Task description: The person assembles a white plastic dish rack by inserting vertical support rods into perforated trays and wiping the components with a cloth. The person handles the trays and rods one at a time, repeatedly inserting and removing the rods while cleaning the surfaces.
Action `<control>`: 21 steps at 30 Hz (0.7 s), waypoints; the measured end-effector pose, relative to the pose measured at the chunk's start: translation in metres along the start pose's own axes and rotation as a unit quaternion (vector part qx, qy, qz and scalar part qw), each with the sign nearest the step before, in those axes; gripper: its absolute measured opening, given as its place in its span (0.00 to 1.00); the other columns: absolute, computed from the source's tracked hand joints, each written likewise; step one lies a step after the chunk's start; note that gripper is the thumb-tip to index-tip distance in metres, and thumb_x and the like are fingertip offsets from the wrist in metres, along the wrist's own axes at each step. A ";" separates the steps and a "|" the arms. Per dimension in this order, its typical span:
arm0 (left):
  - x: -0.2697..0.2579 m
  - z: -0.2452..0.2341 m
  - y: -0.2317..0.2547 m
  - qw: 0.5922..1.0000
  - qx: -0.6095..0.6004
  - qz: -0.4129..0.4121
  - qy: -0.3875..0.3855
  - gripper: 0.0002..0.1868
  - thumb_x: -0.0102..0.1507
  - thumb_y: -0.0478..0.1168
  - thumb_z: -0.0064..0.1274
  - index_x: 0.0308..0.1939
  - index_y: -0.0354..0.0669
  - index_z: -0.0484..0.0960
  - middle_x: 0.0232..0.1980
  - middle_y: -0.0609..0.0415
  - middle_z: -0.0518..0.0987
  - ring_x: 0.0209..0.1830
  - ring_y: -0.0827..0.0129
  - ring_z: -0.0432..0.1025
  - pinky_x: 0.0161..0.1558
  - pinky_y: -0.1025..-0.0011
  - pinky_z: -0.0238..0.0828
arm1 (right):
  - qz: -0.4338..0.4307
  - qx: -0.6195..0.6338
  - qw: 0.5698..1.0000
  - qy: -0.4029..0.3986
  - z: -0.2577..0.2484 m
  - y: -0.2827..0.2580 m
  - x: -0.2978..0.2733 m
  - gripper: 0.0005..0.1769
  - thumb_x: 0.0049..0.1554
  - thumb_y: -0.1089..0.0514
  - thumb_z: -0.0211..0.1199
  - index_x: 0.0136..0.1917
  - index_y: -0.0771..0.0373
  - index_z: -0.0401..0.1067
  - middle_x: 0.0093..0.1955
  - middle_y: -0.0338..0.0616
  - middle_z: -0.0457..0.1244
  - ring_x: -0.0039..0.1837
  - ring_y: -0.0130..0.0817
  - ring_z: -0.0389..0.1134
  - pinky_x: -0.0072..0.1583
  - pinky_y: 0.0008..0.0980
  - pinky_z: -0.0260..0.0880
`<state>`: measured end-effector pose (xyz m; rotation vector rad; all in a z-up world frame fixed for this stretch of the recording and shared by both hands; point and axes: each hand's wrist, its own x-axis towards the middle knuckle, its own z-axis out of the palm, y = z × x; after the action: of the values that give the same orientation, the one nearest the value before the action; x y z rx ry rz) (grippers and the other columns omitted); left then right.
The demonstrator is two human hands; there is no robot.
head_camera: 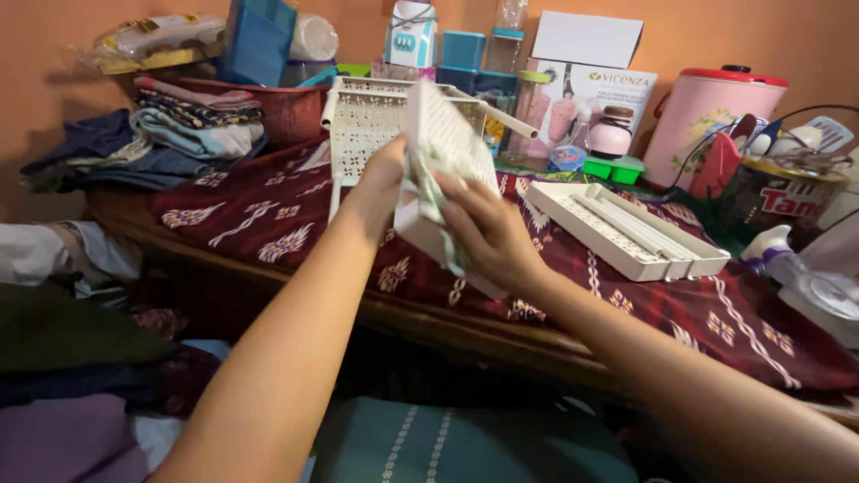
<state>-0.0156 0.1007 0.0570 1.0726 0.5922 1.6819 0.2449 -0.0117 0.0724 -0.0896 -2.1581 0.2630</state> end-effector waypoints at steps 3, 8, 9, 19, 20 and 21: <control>-0.005 0.028 0.044 0.999 -0.022 0.033 -0.017 0.22 0.69 0.51 0.41 0.57 0.39 0.75 0.45 0.45 0.82 0.43 0.59 0.79 0.47 0.60 0.80 | -0.114 -0.069 0.989 0.059 -0.002 -0.016 0.032 0.22 0.69 0.59 0.55 0.76 0.55 0.67 0.73 0.59 0.61 0.70 0.54 0.68 0.66 0.44 0.70; -0.017 0.065 0.105 0.971 0.171 0.031 -0.166 0.20 0.75 0.52 0.50 0.63 0.41 0.77 0.49 0.52 0.77 0.42 0.65 0.72 0.44 0.64 0.70 | -0.079 -0.077 0.993 0.048 -0.010 -0.027 0.054 0.21 0.66 0.59 0.56 0.72 0.51 0.68 0.76 0.56 0.59 0.72 0.54 0.67 0.66 0.47 0.72; -0.024 0.065 0.104 0.972 0.183 -0.001 -0.147 0.23 0.74 0.56 0.47 0.60 0.41 0.78 0.48 0.52 0.79 0.41 0.65 0.74 0.42 0.65 0.72 | -0.063 -0.080 0.994 0.040 -0.008 -0.025 0.052 0.20 0.66 0.59 0.56 0.71 0.50 0.69 0.76 0.54 0.60 0.71 0.53 0.67 0.65 0.48 0.73; -0.074 0.074 0.048 0.890 0.422 -0.121 -0.119 0.39 0.58 0.76 0.32 0.49 0.51 0.82 0.34 0.54 0.81 0.27 0.67 0.74 0.26 0.67 0.72 | 0.122 -0.116 0.978 0.122 0.003 0.060 0.044 0.20 0.69 0.54 0.45 0.70 0.65 0.60 0.69 0.62 0.60 0.69 0.61 0.65 0.69 0.55 0.65; -0.076 0.077 0.045 0.870 0.461 -0.115 -0.135 0.37 0.62 0.72 0.42 0.51 0.44 0.83 0.37 0.52 0.81 0.29 0.65 0.73 0.28 0.65 0.69 | 0.108 -0.140 0.974 0.143 -0.004 0.067 0.044 0.19 0.69 0.55 0.47 0.69 0.66 0.61 0.68 0.62 0.61 0.69 0.63 0.64 0.69 0.57 0.64; -0.079 0.076 0.041 0.864 0.462 -0.092 -0.178 0.32 0.60 0.65 0.51 0.53 0.44 0.82 0.40 0.51 0.82 0.32 0.67 0.74 0.31 0.66 0.71 | 0.096 -0.164 0.969 0.160 -0.009 0.071 0.040 0.18 0.69 0.55 0.48 0.68 0.66 0.63 0.67 0.62 0.61 0.69 0.64 0.63 0.70 0.58 0.63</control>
<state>0.0375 0.0042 0.0965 1.8725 1.2631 0.9474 0.2268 0.0650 0.0937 -0.4988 -1.8525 -0.0042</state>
